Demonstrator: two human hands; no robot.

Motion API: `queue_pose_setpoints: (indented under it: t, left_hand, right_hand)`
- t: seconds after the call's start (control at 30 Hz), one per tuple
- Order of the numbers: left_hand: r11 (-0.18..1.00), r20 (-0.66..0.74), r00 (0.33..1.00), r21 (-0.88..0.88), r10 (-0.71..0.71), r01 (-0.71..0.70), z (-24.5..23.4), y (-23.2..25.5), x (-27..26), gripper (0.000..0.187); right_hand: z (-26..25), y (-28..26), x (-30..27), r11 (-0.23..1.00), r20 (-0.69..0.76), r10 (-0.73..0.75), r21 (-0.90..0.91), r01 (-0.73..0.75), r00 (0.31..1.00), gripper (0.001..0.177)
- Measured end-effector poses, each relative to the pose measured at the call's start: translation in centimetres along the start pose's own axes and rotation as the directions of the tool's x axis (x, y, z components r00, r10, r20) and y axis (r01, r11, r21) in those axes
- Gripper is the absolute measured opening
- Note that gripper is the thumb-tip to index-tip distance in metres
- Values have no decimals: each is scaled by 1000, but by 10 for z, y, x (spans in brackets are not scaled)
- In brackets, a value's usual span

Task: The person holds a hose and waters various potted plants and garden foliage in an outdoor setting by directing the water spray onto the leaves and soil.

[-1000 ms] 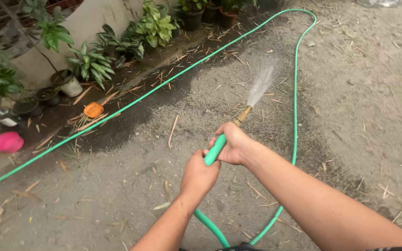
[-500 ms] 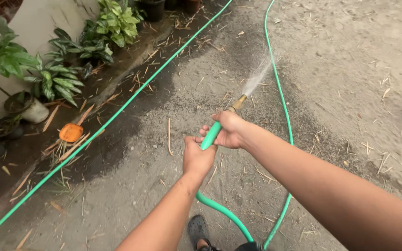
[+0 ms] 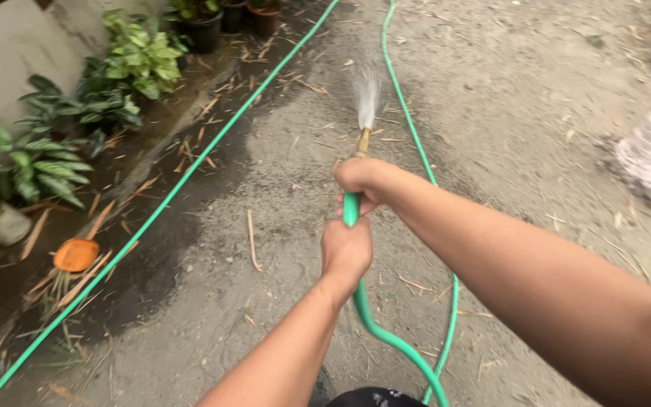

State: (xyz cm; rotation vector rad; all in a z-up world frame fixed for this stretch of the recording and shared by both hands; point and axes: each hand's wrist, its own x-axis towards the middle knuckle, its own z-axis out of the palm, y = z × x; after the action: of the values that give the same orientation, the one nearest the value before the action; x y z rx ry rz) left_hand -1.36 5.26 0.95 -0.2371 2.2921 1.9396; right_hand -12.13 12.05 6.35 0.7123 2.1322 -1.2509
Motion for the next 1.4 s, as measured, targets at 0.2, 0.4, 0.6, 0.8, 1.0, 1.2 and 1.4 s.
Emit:
queue_pose_setpoints:
  t: [0.2,0.4,0.6,0.8,1.0,1.2,1.4]
  left_hand:
    - [595,313,830,-585,-462,551,36,21,-26,18]
    - [337,535,753,-678,-382,653,38,32,-61,33]
    - [126,753,659,-654,10,746,43,22,-70,37]
    - [-38,778,609,-612,155,790,63,5,-100,29]
    - [513,410,825,-648,-388,563,98,20,-145,51]
    - [659,412,829,-510,-378,554,118,15,-166,33]
    - [603,430,772,-483,-468,635,89,24,-157,37]
  right_hand:
    - [-31,23,-20,791,-16,-100,-608,70,995,56]
    - [-72,96,-54,902,483,-370,390,184,794,55]
    - [-53,104,-56,802,258,-482,515,304,837,53]
    - [-40,98,-74,857,-108,-360,-431,283,927,57]
    - [-34,119,-82,830,-394,-195,-554,-63,898,66]
    - [-26,129,-69,328,-159,-70,-936,-128,985,46]
    - [-19,130,-61,677,7,-21,-735,19,1000,37]
